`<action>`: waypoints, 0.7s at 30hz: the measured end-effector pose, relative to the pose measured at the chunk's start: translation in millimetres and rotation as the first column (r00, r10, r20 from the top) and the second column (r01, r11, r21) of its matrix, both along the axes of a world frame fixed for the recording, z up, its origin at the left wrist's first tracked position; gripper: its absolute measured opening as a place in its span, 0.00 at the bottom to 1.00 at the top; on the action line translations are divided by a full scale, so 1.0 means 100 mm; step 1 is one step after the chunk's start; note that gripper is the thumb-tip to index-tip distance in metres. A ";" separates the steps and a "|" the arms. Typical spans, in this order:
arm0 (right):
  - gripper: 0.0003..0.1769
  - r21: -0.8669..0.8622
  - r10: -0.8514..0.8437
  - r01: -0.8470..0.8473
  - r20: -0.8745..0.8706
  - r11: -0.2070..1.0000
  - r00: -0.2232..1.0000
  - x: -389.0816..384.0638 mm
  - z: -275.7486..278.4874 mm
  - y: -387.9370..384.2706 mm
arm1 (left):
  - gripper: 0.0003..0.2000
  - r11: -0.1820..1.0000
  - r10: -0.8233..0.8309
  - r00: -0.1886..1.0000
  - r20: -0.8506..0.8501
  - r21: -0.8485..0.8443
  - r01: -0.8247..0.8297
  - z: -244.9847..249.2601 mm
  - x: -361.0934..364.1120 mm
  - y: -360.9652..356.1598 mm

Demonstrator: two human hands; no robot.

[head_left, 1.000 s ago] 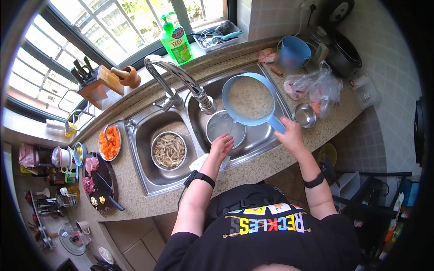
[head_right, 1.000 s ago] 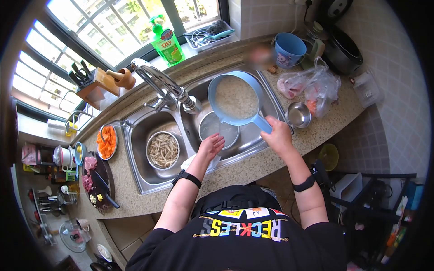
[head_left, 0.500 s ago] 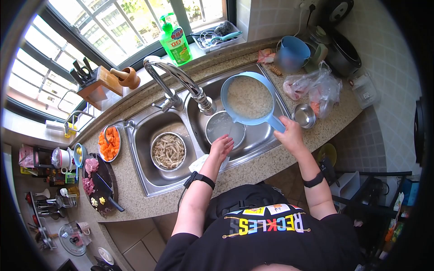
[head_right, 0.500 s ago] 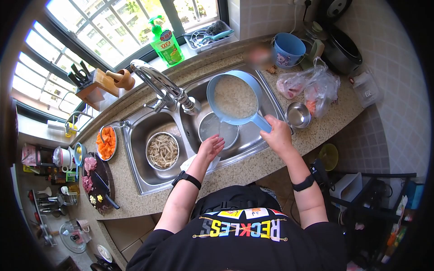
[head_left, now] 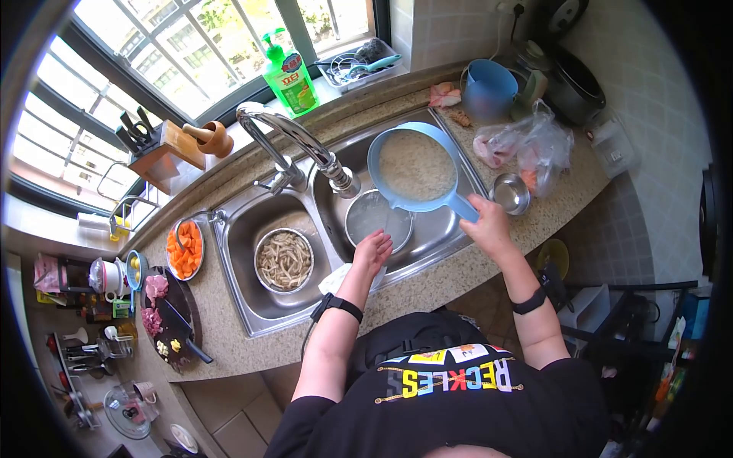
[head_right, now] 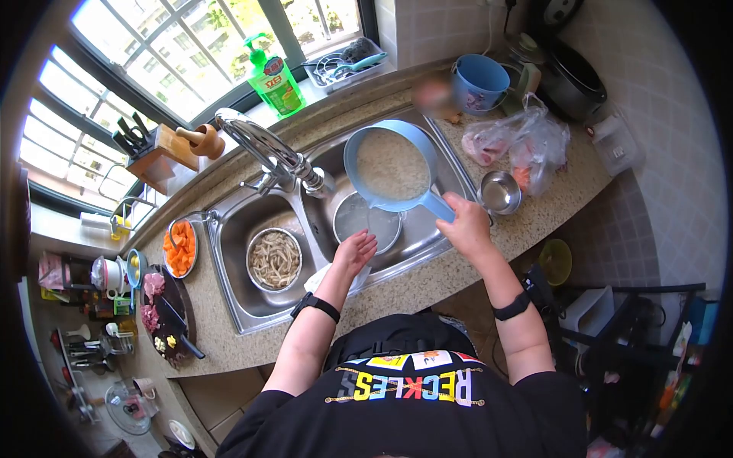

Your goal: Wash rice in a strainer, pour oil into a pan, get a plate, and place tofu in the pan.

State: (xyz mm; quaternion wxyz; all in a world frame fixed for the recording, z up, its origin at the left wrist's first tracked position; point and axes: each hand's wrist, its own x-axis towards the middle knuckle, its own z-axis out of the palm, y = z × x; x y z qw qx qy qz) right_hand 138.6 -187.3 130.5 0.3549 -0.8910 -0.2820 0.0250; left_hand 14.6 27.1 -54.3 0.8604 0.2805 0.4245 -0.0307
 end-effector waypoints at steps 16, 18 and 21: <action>0.10 -0.026 -0.009 0.009 0.004 1.000 1.000 0.04 0.01 -0.02 | 0.21 1.000 -0.003 1.000 -0.016 0.005 0.003 -0.01 -0.03 -0.03; 0.11 -0.035 -0.013 0.013 -0.002 0.999 1.000 0.05 0.00 -0.02 | 0.21 1.000 -0.002 1.000 -0.016 0.004 0.002 -0.01 -0.04 -0.04; 0.11 -0.017 -0.012 0.013 0.012 1.000 1.000 0.06 0.00 -0.02 | 0.21 1.000 -0.005 1.000 -0.024 0.008 0.006 0.01 -0.05 -0.04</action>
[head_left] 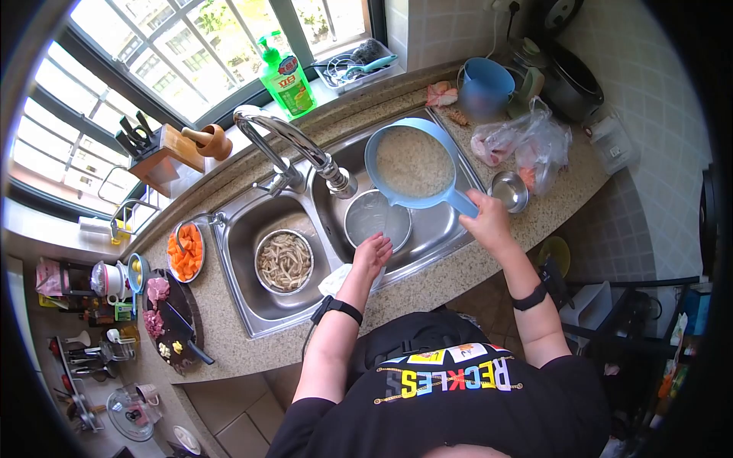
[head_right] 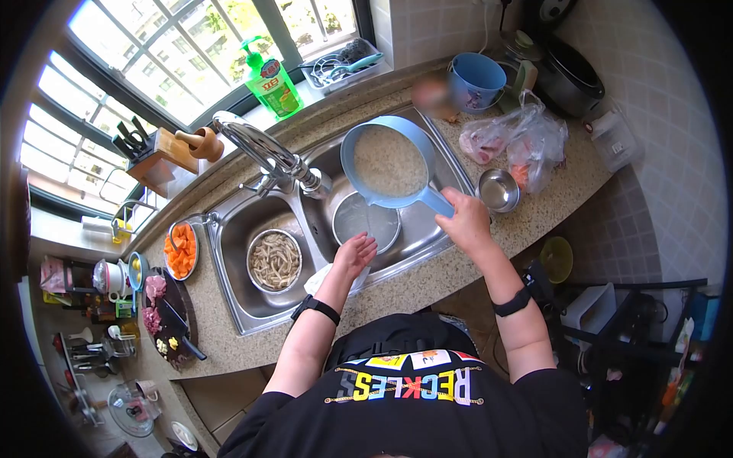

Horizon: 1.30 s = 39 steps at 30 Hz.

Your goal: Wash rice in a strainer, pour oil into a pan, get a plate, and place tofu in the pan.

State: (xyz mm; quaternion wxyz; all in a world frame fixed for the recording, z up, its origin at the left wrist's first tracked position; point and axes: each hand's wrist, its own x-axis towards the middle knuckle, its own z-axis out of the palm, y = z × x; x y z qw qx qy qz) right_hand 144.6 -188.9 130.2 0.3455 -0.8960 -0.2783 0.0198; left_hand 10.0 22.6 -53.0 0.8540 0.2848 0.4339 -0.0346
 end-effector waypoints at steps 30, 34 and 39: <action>0.10 0.008 -0.013 0.012 0.053 1.000 0.999 0.06 0.14 0.00 | 0.19 0.999 -0.033 0.999 -0.017 -0.003 0.033 0.04 -0.06 -0.03; 0.10 -0.006 -0.015 0.015 0.052 1.000 0.999 0.06 0.14 0.00 | 0.18 0.999 -0.027 1.000 -0.008 -0.017 0.027 0.08 -0.06 -0.05; 0.10 -0.029 -0.014 0.015 0.046 0.999 0.999 0.05 0.14 -0.01 | 0.18 0.999 -0.025 1.000 -0.008 -0.021 0.024 0.06 -0.07 -0.06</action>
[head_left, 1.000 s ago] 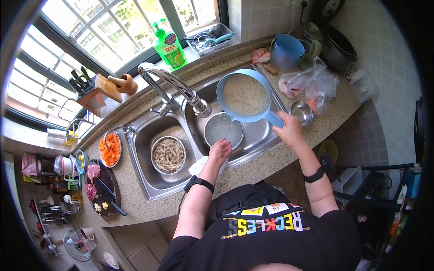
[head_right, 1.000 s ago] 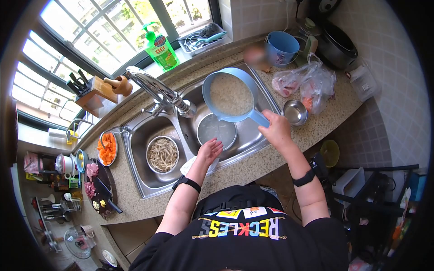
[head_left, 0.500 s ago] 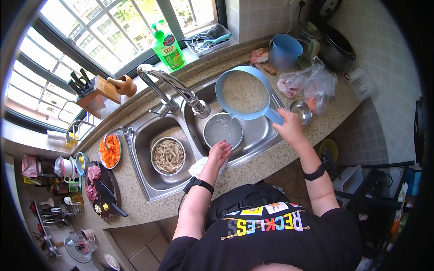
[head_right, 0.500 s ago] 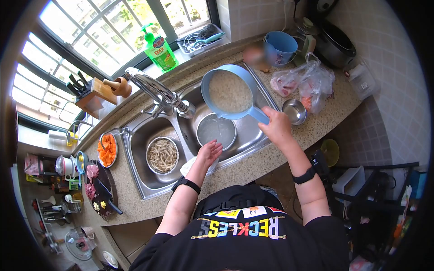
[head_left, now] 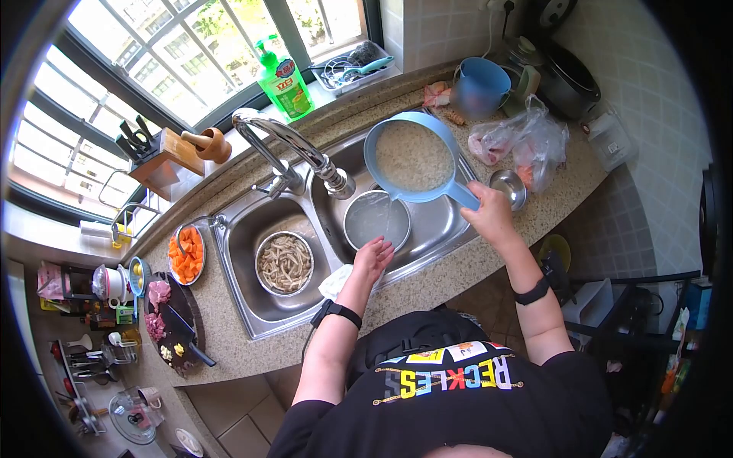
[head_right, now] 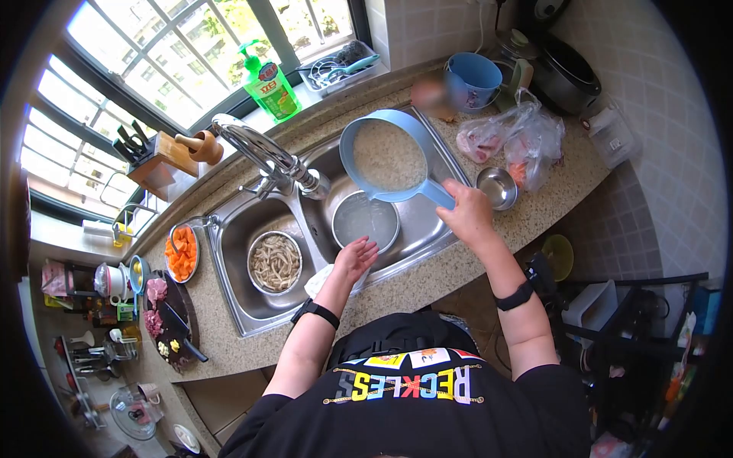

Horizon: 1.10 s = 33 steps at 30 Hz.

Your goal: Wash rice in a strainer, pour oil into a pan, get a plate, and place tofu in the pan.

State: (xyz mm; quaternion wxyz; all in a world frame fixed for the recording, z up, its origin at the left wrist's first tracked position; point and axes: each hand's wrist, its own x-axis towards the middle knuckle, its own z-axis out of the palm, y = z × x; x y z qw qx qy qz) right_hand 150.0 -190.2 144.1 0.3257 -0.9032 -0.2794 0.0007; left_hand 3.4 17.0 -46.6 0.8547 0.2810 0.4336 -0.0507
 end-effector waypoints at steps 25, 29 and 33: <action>0.11 0.103 -0.012 0.033 -0.200 0.994 0.980 -0.07 -0.49 -0.15 | 0.17 0.998 -0.060 0.998 -0.022 0.020 0.061 0.06 -0.07 -0.04; 0.13 0.396 0.072 0.164 -0.516 0.904 0.853 -0.18 -0.86 -0.22 | 0.15 0.998 -0.053 0.998 -0.036 0.036 0.054 -0.04 -0.11 -0.03; 0.13 0.394 0.084 0.206 -0.605 0.896 0.792 -0.33 -0.71 -0.36 | 0.08 1.000 -0.023 0.999 -0.040 0.011 0.023 -0.17 -0.08 -0.08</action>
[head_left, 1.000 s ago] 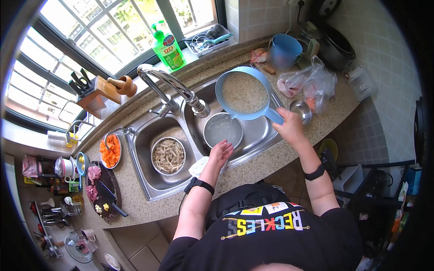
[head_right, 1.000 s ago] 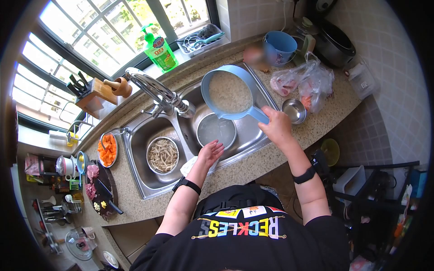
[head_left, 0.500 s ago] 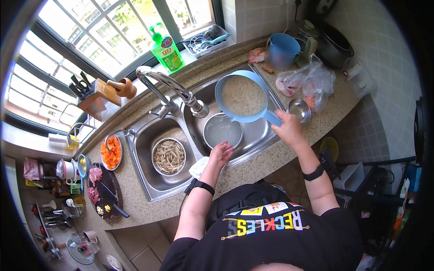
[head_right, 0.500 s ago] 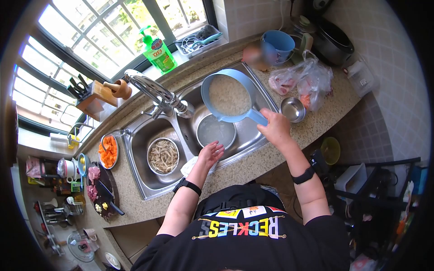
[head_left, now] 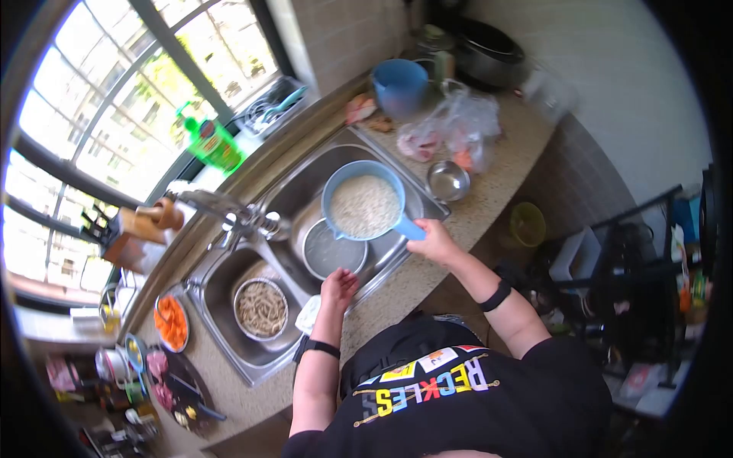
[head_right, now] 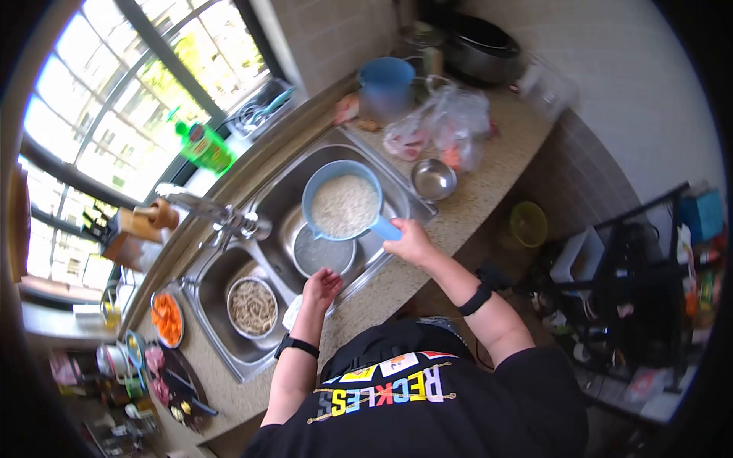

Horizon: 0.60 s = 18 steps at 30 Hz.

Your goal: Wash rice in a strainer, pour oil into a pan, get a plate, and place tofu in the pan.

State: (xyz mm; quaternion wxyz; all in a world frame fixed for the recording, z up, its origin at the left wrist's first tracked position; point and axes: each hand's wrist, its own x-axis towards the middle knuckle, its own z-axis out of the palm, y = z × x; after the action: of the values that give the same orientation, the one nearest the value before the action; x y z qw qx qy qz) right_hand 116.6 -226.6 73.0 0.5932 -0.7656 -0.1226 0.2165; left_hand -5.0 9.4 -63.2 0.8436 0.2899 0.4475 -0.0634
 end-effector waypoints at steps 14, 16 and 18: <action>0.06 0.114 -0.305 0.314 -0.089 0.943 0.948 -0.05 0.59 -1.12 | 0.15 0.961 -0.065 0.994 0.089 0.274 0.039 0.23 0.33 -0.43; 0.07 0.126 -0.398 0.402 -0.056 0.907 0.916 -0.01 0.59 -1.34 | 0.16 0.952 -0.073 0.993 0.092 0.304 0.042 0.22 0.35 -0.47; 0.08 0.090 -0.491 0.493 -0.043 0.865 0.870 0.03 0.59 -1.54 | 0.16 0.950 -0.075 0.992 0.100 0.311 0.040 0.22 0.36 -0.50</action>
State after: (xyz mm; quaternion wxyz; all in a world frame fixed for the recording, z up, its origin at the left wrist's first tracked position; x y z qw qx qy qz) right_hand 119.7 -380.6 131.7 0.6668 -0.7395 0.0715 0.0588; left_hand 31.4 -40.5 -41.5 0.8093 0.4341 0.3957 -0.0012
